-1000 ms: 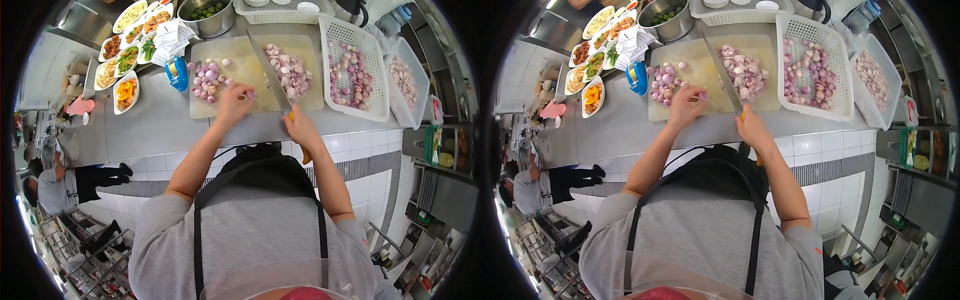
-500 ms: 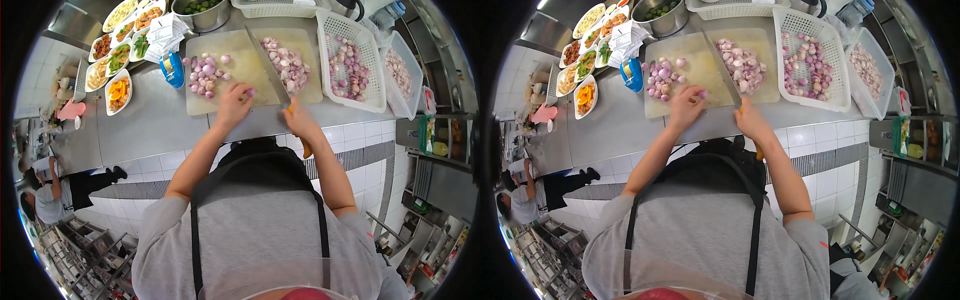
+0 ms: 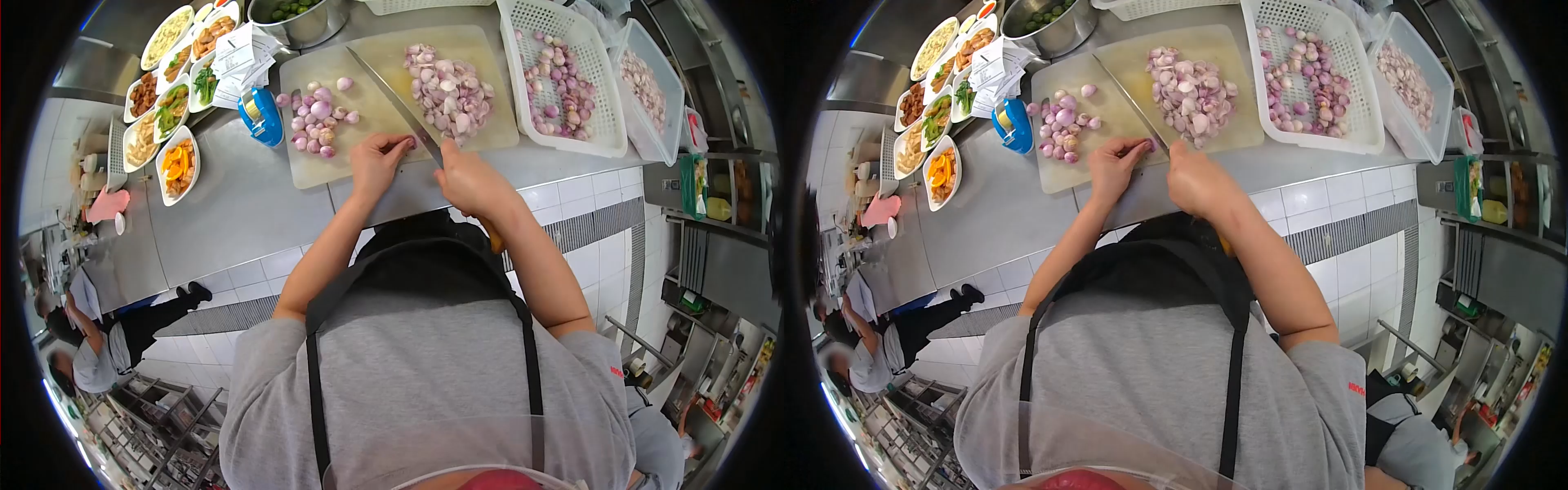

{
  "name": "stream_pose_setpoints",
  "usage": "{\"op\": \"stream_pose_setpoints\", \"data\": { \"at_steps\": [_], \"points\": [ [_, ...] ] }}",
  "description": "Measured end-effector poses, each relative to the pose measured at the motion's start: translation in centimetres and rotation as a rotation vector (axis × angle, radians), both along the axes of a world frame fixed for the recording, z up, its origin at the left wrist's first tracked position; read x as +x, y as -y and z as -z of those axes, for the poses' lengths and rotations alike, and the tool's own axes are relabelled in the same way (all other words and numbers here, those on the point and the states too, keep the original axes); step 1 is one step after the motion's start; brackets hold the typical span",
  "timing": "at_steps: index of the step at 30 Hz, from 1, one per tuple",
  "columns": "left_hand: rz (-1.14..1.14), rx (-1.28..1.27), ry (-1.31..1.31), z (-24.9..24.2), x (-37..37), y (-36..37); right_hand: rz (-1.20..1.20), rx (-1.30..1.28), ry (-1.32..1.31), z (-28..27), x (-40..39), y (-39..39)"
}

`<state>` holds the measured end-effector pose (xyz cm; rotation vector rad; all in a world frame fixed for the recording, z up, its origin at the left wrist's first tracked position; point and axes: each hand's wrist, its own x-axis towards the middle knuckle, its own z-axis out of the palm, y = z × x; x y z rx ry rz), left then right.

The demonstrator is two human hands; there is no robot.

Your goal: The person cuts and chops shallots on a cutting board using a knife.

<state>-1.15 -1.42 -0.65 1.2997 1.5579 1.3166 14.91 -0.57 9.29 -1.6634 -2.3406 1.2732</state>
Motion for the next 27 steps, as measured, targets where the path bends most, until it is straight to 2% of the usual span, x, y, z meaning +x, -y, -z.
{"op": "stream_pose_setpoints", "data": {
  "at_steps": [2,3,4,5,7,8,10,11,12,13,14,17,19,20,22,26,27],
  "points": [
    [-0.001,0.007,-0.017,0.3,-0.2,-0.1,0.001,0.017,0.000,2.3,0.0,0.3],
    [-0.003,0.047,-0.048,0.4,-0.2,-0.2,-0.025,0.193,-0.019,5.2,0.0,0.6],
    [-0.003,0.085,-0.080,0.4,-0.2,-0.2,-0.050,0.367,-0.037,5.8,-0.3,0.7],
    [-0.002,0.086,-0.079,0.3,-0.1,-0.3,-0.049,0.368,-0.037,6.0,0.1,0.4],
    [-0.009,0.044,-0.093,-0.2,-0.2,0.0,-0.002,0.103,-0.008,2.6,-0.3,-0.3],
    [-0.008,0.044,-0.098,-0.3,-0.2,0.0,-0.001,0.103,-0.012,1.0,-0.5,-0.5],
    [0.015,0.037,-0.126,-0.6,-0.3,-0.1,0.040,-0.193,0.029,-1.5,-0.9,-0.8],
    [0.012,0.037,-0.126,-0.8,-0.3,-0.1,0.037,-0.192,0.030,0.2,-0.9,-0.6],
    [0.016,0.036,-0.138,-0.9,-0.3,-0.1,0.007,0.009,0.008,3.5,-0.9,-0.2],
    [0.020,0.033,-0.151,-1.0,-0.3,0.1,-0.022,0.208,-0.016,4.4,-1.2,0.1],
    [0.017,0.035,-0.153,-1.0,-0.3,0.1,-0.024,0.211,-0.018,4.9,-1.0,0.0],
    [0.031,0.026,-0.121,-0.8,-0.4,-0.2,-0.025,0.189,-0.005,1.6,-1.0,-0.7],
    [0.037,0.009,-0.140,-0.5,-0.5,-0.1,0.089,-0.189,-0.005,-1.0,-1.2,-0.8],
    [0.037,0.011,-0.139,-0.3,-0.5,-0.1,0.089,-0.187,-0.004,0.7,-1.1,-0.5],
    [0.031,0.075,-0.168,0.1,-0.5,-0.1,-0.038,0.263,-0.058,6.2,-1.0,0.3],
    [0.022,0.112,-0.047,0.2,0.3,-0.1,-0.015,0.281,-0.109,6.8,-0.3,-0.7],
    [0.035,0.093,-0.135,0.4,0.4,-0.2,0.045,0.075,-0.135,5.6,-0.2,-1.0]
  ]
}}
